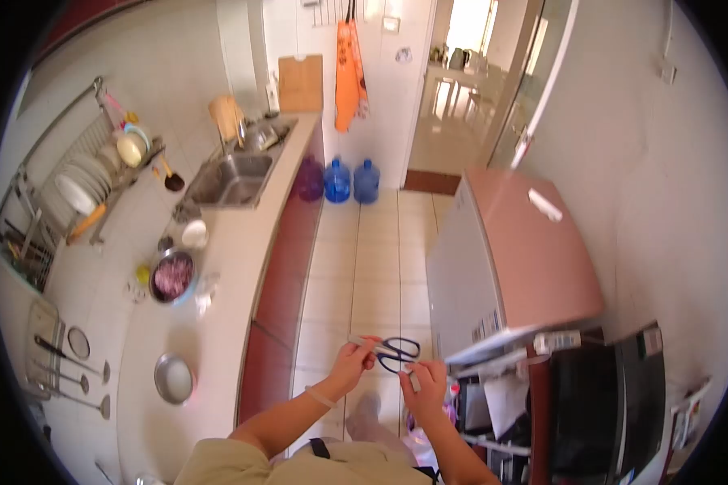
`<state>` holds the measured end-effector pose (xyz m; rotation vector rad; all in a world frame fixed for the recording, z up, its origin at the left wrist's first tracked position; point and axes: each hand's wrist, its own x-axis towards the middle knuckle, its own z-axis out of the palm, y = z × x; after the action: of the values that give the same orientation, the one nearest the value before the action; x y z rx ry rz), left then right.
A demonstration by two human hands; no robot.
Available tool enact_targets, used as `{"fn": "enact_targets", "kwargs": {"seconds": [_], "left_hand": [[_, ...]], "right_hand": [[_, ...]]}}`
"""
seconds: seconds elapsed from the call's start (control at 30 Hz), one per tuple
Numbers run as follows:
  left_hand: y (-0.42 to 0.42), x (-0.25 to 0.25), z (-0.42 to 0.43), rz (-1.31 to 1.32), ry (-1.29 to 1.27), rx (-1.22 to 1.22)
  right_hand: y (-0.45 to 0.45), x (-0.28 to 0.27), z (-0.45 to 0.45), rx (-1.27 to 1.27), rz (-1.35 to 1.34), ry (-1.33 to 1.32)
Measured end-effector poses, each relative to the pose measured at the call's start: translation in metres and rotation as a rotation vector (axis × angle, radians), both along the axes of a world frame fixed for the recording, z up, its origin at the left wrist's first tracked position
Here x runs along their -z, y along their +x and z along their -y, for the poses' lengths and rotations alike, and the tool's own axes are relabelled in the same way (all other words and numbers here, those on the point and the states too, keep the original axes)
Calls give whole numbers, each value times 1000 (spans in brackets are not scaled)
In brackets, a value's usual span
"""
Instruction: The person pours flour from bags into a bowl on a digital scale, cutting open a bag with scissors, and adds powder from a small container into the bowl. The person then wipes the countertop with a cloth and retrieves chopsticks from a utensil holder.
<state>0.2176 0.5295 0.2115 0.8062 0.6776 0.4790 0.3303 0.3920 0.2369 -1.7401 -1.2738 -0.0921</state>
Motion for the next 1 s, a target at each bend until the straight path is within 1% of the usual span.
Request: {"fn": "enact_targets", "kwargs": {"seconds": [0.03, 0.1, 0.13, 0.17, 0.23, 0.27, 0.3, 0.37, 0.4, 0.43, 0.5, 0.53, 0.57, 0.63, 0.67, 0.7, 0.77, 0.83, 0.87, 0.9, 0.93, 0.97, 1.0], "left_hand": [[15, -15, -27, 9, 23, -6], [42, -46, -73, 265, 23, -349], [53, -61, -94, 290, 75, -373], [64, -70, -116, 306, 82, -396], [85, -83, -161, 280, 410, -496], [93, -86, -186, 333, 499, -521], [103, -93, -214, 342, 509, -544], [122, -108, -271, 456, 543, -679], [130, -110, -309, 487, 510, -674], [141, -117, -347, 498, 534, -684], [170, -132, -421, 543, 512, -783], [184, -129, -464, 611, 509, -758], [199, -138, -497, 624, 515, -755], [223, -149, -546, 536, 615, -593], [233, -131, -574, 438, 657, -485], [239, -118, -592, 429, 656, -476], [245, -85, -623, 127, 634, -166], [234, -29, -664, -70, 773, -153], [219, -11, -678, -246, 866, -185], [203, -5, -687, -375, 949, -251], [186, 32, -700, -406, 752, -317], [165, 65, -708, -627, 954, -447], [143, 95, -707, -571, 630, -576]], "right_hand": [[9, 4, -24, -26, -116, 27], [22, 2, -89, -278, -865, -241], [28, -5, -125, -407, -947, -223], [33, -18, -163, -430, -929, -232], [50, -41, -239, -445, -1303, 73], [63, -51, -279, -544, -1269, 157], [75, -58, -318, -568, -1259, 147], [90, -74, -389, -733, -1418, 205], [92, -89, -428, -757, -1491, 224], [99, -100, -468, -786, -1480, 229], [115, -115, -543, -845, -1442, 146], [129, -126, -586, -840, -1417, 213], [148, -138, -625, -845, -1404, 219], [193, -167, -700, -746, -1300, 189], [216, -181, -738, -754, -1297, 272], [243, -196, -778, -764, -1289, 358], [297, -236, -851, -811, -1229, 400], [352, -274, -931, -788, -1153, 422], [375, -295, -971, -764, -1096, 420], [397, -315, -1014, -742, -1041, 407], [420, -335, -1064, -730, -931, 413], [440, -354, -1114, -722, -819, 420], [456, -376, -1160, -724, -775, 461]]}}
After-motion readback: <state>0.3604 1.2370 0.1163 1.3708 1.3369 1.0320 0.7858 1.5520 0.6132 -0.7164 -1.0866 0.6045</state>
